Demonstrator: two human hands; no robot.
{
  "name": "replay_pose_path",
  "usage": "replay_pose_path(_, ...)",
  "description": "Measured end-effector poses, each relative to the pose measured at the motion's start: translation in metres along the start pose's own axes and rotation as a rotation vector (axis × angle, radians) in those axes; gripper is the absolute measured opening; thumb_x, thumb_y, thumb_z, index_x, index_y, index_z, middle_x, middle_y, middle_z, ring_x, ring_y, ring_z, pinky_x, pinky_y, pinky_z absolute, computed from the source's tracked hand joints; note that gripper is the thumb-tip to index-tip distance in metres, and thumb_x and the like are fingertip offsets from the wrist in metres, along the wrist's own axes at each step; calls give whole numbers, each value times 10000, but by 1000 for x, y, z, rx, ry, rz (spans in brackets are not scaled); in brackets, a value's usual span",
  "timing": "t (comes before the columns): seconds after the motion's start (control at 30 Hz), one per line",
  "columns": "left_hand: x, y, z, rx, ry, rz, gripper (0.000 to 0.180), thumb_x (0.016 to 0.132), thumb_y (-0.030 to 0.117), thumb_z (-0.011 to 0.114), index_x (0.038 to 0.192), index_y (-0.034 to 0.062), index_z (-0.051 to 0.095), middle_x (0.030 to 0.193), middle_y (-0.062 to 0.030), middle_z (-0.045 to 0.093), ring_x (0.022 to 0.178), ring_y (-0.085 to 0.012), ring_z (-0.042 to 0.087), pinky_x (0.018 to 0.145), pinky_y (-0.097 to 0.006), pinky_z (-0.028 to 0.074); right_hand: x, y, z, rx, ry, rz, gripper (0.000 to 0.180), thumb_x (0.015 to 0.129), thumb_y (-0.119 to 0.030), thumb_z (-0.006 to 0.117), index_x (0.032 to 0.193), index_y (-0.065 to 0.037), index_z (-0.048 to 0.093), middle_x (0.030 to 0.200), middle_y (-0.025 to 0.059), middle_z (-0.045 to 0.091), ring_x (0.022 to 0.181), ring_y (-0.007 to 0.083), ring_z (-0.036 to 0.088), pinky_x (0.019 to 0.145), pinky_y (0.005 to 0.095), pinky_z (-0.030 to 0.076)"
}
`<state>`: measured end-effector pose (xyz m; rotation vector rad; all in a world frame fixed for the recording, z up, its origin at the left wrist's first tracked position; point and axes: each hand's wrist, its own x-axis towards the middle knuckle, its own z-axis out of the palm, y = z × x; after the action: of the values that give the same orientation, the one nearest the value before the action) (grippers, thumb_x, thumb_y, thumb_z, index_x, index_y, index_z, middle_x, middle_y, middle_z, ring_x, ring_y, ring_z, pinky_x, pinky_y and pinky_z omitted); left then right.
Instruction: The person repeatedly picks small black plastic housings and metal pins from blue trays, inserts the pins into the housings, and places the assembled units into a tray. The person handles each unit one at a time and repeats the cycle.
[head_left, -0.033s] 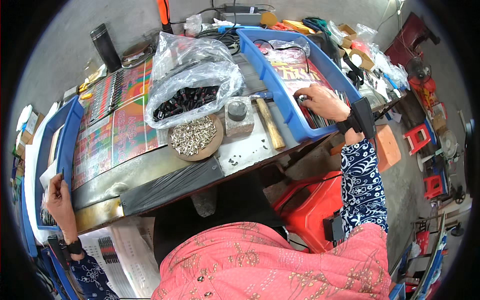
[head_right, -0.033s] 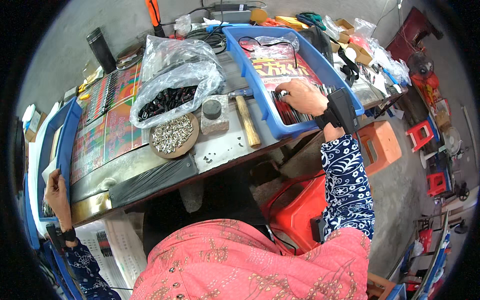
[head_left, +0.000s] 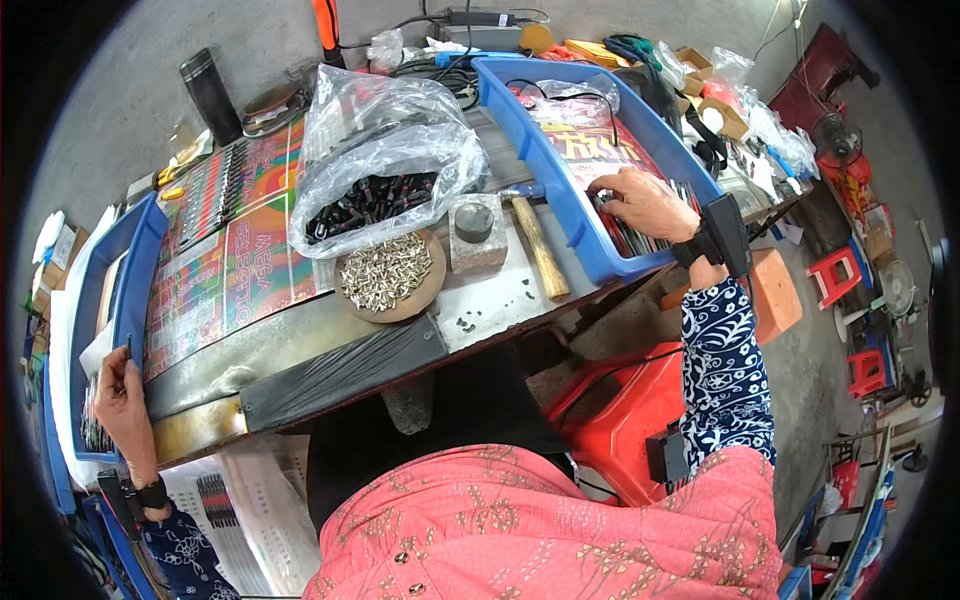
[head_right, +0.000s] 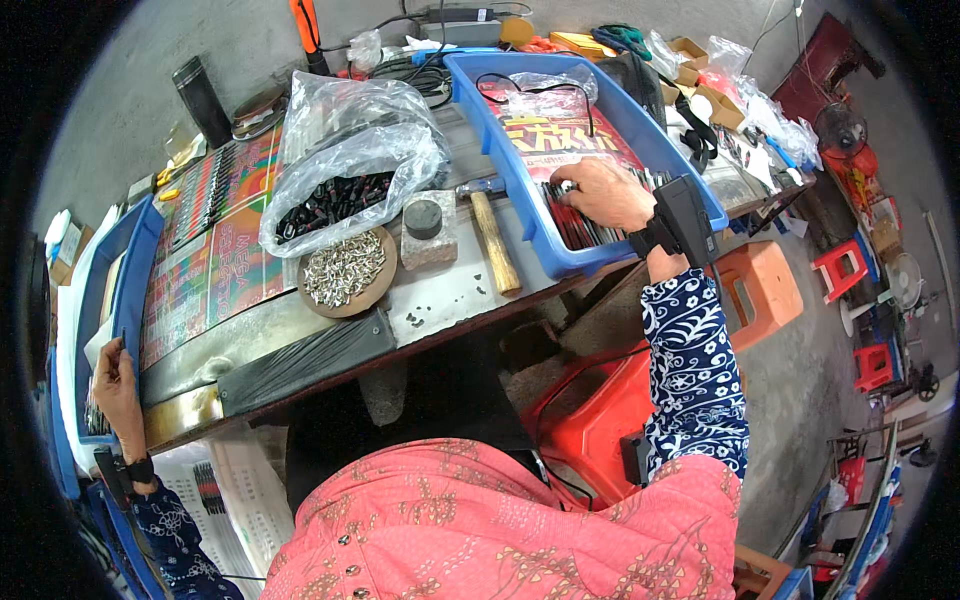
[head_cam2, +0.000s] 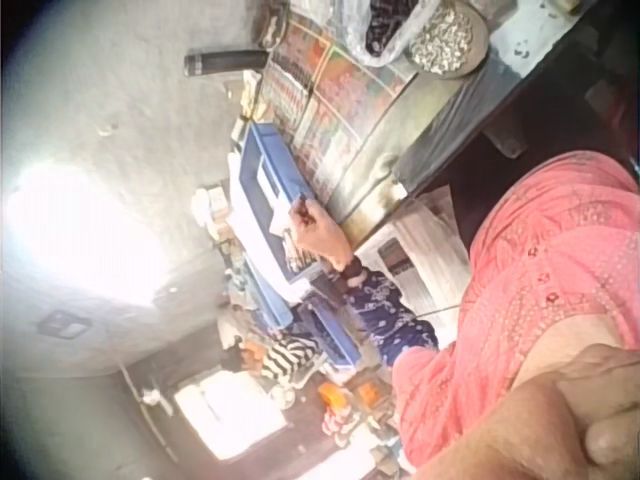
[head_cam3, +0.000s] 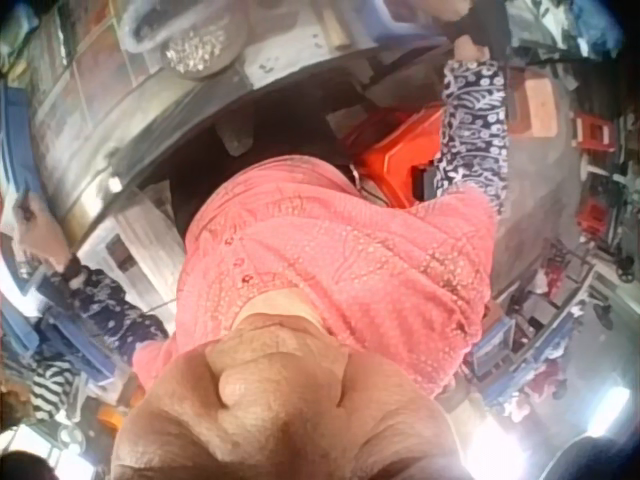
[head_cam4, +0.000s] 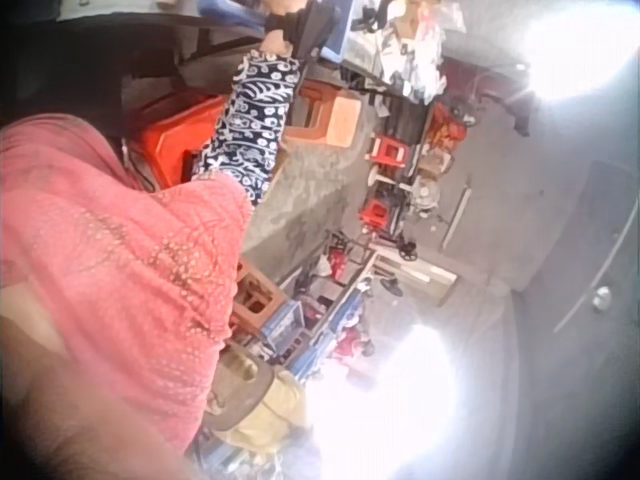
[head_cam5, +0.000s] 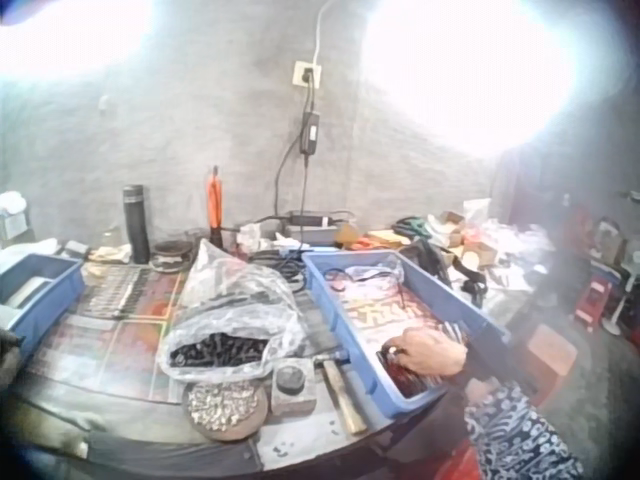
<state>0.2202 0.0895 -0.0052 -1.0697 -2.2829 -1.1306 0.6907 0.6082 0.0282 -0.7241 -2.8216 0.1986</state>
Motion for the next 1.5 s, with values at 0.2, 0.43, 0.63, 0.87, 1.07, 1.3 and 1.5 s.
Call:
replay_pose_path(0.2,-11,31,20,-197,-69,-104,207,963,57,610,1151,-19,655,872,32,605,711,-18,480,612,-179,398,4,-7,-7,131,23,137,209,782,-55,674,984,-21,631,716,133,641,674,282,641,649,392,505)
replay_pose_path(0.43,-24,72,36,-430,-167,-212,195,934,20,619,1119,-30,657,810,2,616,597,-19,478,500,-184,357,2,-6,-11,351,2,199,273,774,-29,720,997,-21,562,641,65,595,574,148,571,538,312,441)
replay_pose_path(0.63,-32,96,43,-546,-259,-251,160,928,22,617,1074,-27,661,776,-6,607,561,-20,472,472,-174,331,1,-3,-5,288,47,212,211,762,-78,758,847,21,592,633,74,588,555,148,591,509,307,448)
replay_pose_path(0.87,-37,119,47,-653,-293,-271,124,927,24,610,1025,-33,658,768,-14,600,559,-24,478,477,-172,341,-12,-9,-11,397,-60,296,221,799,-132,729,737,52,624,600,65,588,476,128,565,443,293,420)
replay_pose_path(1.07,-41,145,45,-635,-320,-309,124,918,31,626,1004,-50,660,815,-37,648,692,-67,590,606,-205,468,-24,-35,-21,378,176,293,211,838,-144,706,806,49,624,653,87,614,519,133,595,473,287,453)
replay_pose_path(1.3,-50,172,53,-721,-342,-216,123,918,37,636,1015,-15,691,775,-33,698,686,-48,607,627,-195,479,-41,-133,-35,571,524,200,112,917,-57,666,864,-16,576,724,-9,573,570,40,495,527,201,414)
replay_pose_path(1.5,-65,199,57,-956,-512,-369,108,914,30,655,1013,-13,668,805,-37,700,670,-52,620,587,-195,493,-50,-213,7,1086,223,141,116,900,1,628,1014,-22,623,780,-10,616,600,39,579,485,180,472)
